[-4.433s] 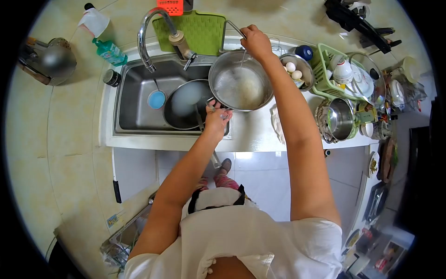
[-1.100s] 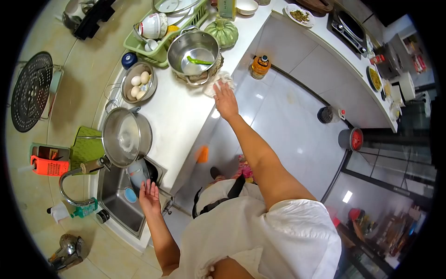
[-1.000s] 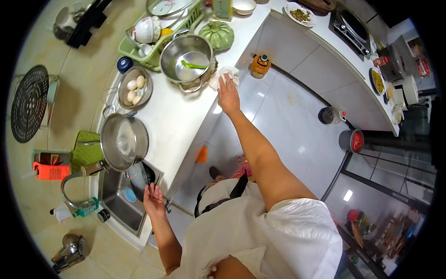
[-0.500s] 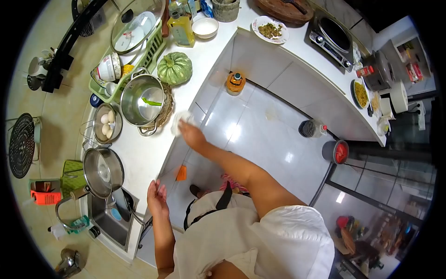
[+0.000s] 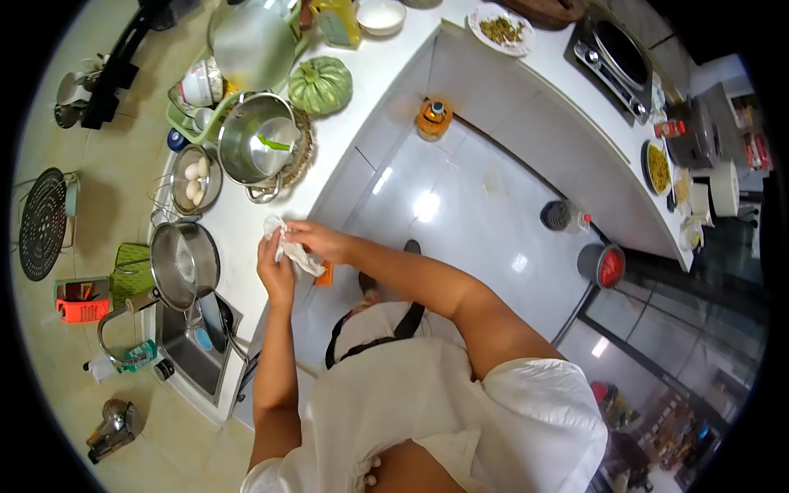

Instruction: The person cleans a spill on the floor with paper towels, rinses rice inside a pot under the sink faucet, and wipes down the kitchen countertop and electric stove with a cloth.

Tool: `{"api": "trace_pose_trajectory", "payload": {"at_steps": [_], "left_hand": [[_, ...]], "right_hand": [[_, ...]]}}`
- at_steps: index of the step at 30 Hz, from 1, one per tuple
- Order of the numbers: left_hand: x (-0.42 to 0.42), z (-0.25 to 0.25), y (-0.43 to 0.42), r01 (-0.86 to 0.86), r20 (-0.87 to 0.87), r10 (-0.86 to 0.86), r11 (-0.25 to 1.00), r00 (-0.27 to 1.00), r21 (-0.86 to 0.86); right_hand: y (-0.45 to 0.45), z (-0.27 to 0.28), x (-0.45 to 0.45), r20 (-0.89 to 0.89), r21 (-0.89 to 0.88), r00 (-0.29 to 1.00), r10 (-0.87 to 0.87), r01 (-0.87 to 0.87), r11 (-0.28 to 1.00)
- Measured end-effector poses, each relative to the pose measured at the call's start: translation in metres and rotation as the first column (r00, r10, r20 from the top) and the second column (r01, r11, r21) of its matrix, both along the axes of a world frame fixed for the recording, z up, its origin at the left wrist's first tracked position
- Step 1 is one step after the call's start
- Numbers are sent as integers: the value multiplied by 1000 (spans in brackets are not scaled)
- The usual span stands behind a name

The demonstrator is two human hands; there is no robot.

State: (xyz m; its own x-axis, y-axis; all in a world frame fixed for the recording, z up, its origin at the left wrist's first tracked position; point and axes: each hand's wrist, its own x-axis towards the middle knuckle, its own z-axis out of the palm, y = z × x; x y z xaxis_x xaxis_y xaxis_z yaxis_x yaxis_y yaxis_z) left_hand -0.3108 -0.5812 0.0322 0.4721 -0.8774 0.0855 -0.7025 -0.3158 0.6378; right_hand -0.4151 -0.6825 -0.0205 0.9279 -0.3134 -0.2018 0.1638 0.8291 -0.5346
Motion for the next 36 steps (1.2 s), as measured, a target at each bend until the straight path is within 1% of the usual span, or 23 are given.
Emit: {"api": "trace_pose_trajectory", "payload": {"at_steps": [1, 2, 4, 6, 7, 8, 9, 10, 11, 12, 14, 17, 18, 20, 22, 23, 24, 26, 28, 30, 32, 35, 36], "left_hand": [[5, -1, -2, 27, -3, -27, 999, 1000, 23], [15, -10, -4, 58, 146, -55, 998, 988, -22], [43, -19, -13, 34, 309, -21, 999, 951, -37], [74, -33, -19, -55, 358, 25, 996, 934, 74], [87, -43, -19, -102, 383, 48, 987, 922, 122], [97, -63, -12, -88, 402, 7, 979, 915, 183], [104, -90, 0, -77, 418, -32, 967, 908, 241], [106, -103, 10, -66, 433, -73, 952, 899, 298], [88, -102, 18, -46, 475, -93, 961, 875, 272], [75, -105, 28, -19, 461, -119, 959, 879, 284], [58, -115, 47, 42, 431, -181, 949, 884, 312], [44, -119, 41, 91, 473, -218, 957, 854, 276], [46, -122, 31, 117, 443, -223, 960, 868, 255], [65, -131, 9, 136, 404, -217, 966, 889, 219], [84, -135, -24, 151, 395, -199, 977, 897, 149], [96, -137, -39, 172, 373, -219, 973, 902, 155], [111, -140, -51, 189, 351, -235, 969, 907, 159], [123, -141, -60, 186, 324, -251, 958, 912, 220], [109, -127, -46, 160, 392, -208, 975, 896, 153], [94, -110, -12, 143, 352, -197, 974, 915, 173], [86, -115, 28, 75, 400, -165, 970, 901, 230], [82, -113, 95, 11, 334, -66, 986, 940, 164], [86, -110, 107, -38, 325, -15, 987, 946, 155]], "right_hand": [[1, 4, -8, 13, -13, 997, -75, 76, 997], [1, -2, -18, -106, -139, 988, -115, 100, 985], [5, -26, -40, -320, -378, 921, -223, 92, 921], [7, -61, -80, -396, -365, 889, -229, 77, 928], [14, -79, -102, -450, -321, 855, -257, 114, 940], [20, -98, -125, -505, -283, 817, -279, 149, 948], [28, -118, -146, -587, -267, 738, -332, 210, 940], [37, -130, -167, -661, -259, 648, -377, 275, 926], [45, -135, -191, -698, -242, 602, -388, 312, 919], [51, -136, -213, -732, -226, 554, -397, 352, 908], [63, -117, -247, -816, -217, 417, -401, 421, 881], [82, -122, -273, -852, -219, 307, -425, 529, 820], [83, -119, -275, -857, -219, 284, -430, 556, 802], [91, -113, -262, -863, -199, 272, -426, 592, 781], [91, -103, -240, -844, -208, 307, -439, 567, 797], [89, -97, -229, -834, -215, 327, -444, 549, 808], [87, -91, -217, -815, -238, 365, -450, 497, 835], [86, -81, -192, -779, -284, 439, -447, 390, 876], [85, -71, -174, -734, -368, 495, -466, 287, 884], [84, -70, -164, -682, -444, 555, -477, 204, 873], [84, -58, -156, -691, -473, 553, -465, 140, 870], [88, -46, -151, -733, -458, 533, -423, 73, 886], [89, -44, -149, -746, -454, 522, -414, 57, 889]]}}
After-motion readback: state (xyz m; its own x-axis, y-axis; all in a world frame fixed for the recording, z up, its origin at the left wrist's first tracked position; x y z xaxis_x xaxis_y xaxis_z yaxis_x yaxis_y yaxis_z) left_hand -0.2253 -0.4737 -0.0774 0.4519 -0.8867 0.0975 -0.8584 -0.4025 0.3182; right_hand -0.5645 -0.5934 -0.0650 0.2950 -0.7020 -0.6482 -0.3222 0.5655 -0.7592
